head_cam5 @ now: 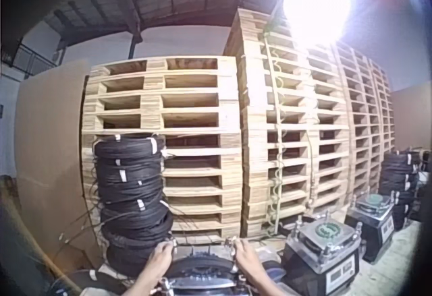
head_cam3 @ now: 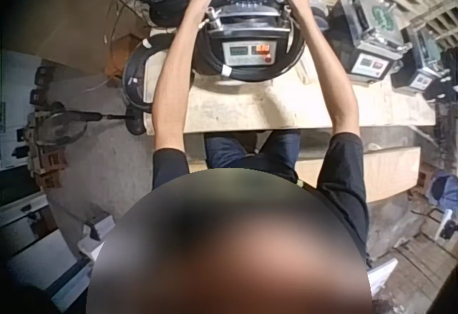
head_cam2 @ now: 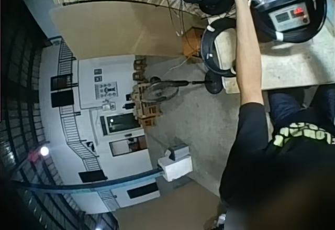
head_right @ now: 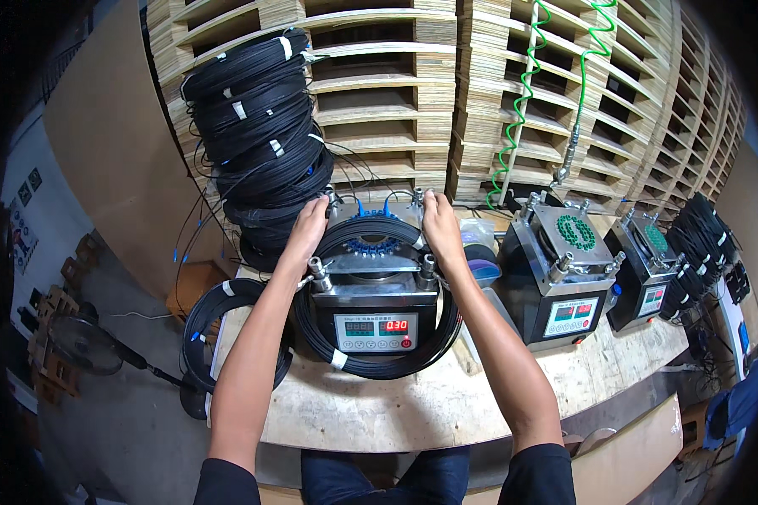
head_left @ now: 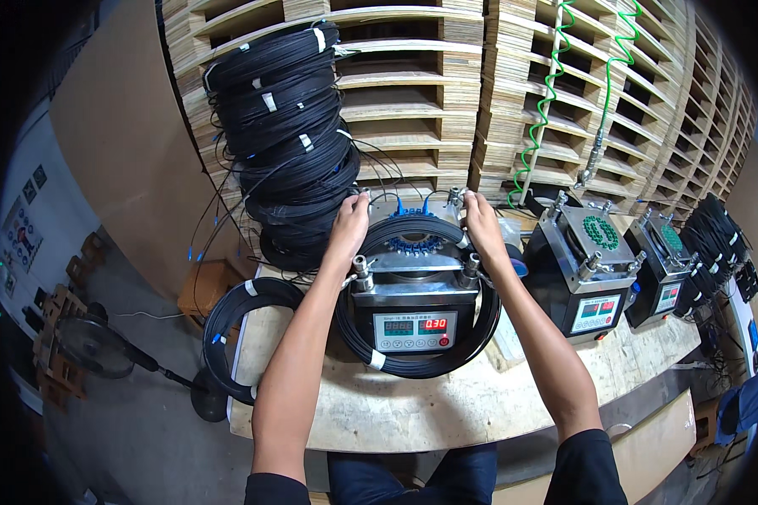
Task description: Insert cable ends into a machine for terminal processing and monitor the cycle.
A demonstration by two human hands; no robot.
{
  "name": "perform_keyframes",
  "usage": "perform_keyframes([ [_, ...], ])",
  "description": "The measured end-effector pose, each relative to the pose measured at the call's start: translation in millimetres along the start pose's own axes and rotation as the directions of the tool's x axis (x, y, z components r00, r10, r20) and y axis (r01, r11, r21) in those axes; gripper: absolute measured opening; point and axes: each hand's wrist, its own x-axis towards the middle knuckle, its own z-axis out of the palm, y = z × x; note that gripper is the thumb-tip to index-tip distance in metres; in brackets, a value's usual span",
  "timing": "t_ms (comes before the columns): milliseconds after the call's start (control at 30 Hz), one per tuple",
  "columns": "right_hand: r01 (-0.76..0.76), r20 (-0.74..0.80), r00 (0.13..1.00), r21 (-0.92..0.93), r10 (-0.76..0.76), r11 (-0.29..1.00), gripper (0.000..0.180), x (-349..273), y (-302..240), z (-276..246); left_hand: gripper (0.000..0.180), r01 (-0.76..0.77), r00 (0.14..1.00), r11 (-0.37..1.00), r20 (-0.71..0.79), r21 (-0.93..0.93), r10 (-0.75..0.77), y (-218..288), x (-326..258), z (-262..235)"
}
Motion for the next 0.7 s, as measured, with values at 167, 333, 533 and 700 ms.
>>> perform_keyframes([
  [167, -0.059, -0.030, 0.998, -0.110, 0.056, 0.992, 0.056, -8.1, -16.9, 0.0, 0.068, -0.044, 0.999, 0.999, 0.002, -0.017, 0.044, 1.9, -7.6, -4.3],
  [333, 0.010, -0.010, 1.000, -0.157, -0.011, 0.988, 0.057, -6.0, -12.5, -2.5, 0.070, -0.042, 0.999, 0.999, 0.014, -0.006, 0.042, 7.3, -11.4, -3.9],
  [533, 0.135, -0.007, 0.991, -0.019, -0.135, 0.991, 0.055, -4.0, -4.8, 3.5, 0.073, 0.022, 1.000, 1.000, 0.010, 0.011, -0.022, 4.4, -7.4, -6.5],
  [700, 0.102, -0.014, 0.995, 0.036, -0.101, 0.994, 0.055, -3.8, -2.9, 1.8, 0.073, -0.002, 1.000, 0.999, -0.007, 0.051, 0.002, 10.8, -13.7, -2.1],
])
